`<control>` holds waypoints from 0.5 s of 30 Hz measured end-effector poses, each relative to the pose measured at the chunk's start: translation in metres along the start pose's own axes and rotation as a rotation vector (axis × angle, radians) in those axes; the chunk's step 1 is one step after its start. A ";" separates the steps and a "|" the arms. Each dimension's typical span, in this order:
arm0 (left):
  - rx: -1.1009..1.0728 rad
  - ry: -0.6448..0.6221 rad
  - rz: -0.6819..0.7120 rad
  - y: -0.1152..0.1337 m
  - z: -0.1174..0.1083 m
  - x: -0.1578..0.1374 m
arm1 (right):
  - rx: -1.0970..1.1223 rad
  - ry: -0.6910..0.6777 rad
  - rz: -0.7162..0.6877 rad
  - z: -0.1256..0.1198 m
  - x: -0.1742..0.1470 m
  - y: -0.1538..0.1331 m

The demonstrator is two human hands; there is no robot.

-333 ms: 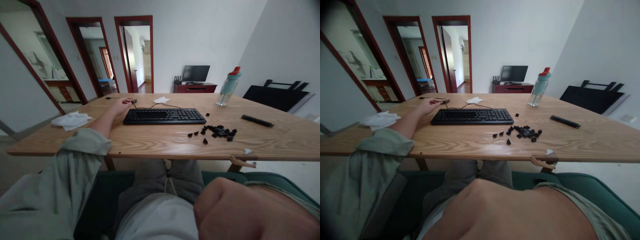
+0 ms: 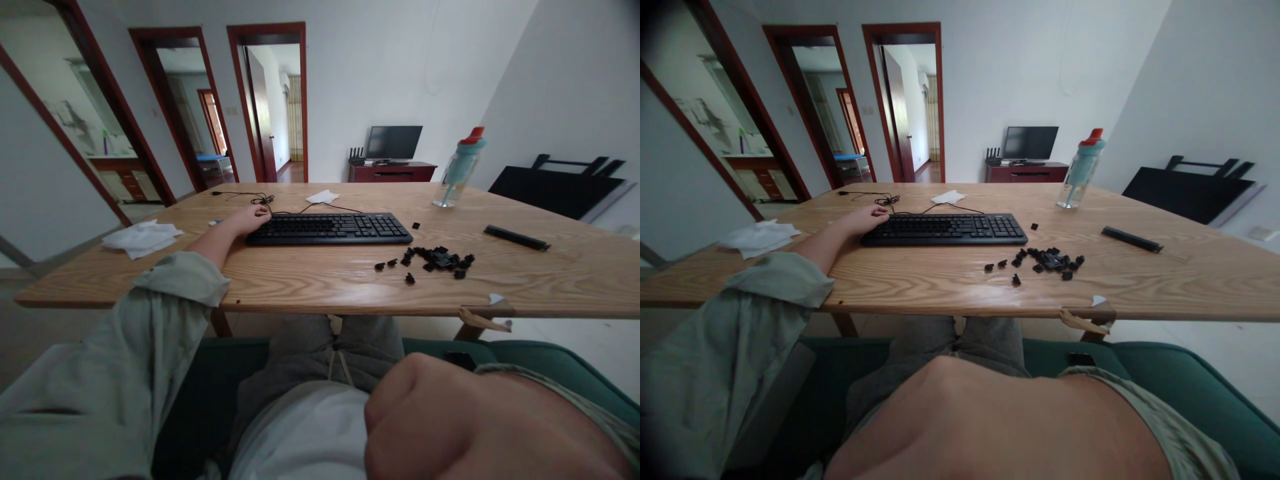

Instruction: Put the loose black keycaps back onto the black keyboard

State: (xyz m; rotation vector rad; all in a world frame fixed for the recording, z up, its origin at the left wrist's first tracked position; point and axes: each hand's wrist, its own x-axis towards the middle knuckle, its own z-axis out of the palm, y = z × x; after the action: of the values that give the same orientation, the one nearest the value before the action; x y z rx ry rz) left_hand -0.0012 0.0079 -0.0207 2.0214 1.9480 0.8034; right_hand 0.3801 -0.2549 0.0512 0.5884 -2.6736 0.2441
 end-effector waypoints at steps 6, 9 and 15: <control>0.062 -0.001 0.005 -0.005 0.001 0.005 | -0.106 0.327 0.388 0.020 0.004 -0.002; 0.063 0.007 0.053 -0.006 0.004 0.006 | -0.302 0.376 0.603 0.011 -0.047 0.011; -0.330 -0.041 -0.083 0.005 0.013 0.004 | -0.513 0.328 1.584 -0.029 -0.184 0.076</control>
State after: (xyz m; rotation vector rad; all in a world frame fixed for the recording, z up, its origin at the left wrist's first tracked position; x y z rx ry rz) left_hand 0.0092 0.0139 -0.0280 1.7405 1.7308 0.9805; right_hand 0.5108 -0.1124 -0.0047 -1.5933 -2.0894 0.0225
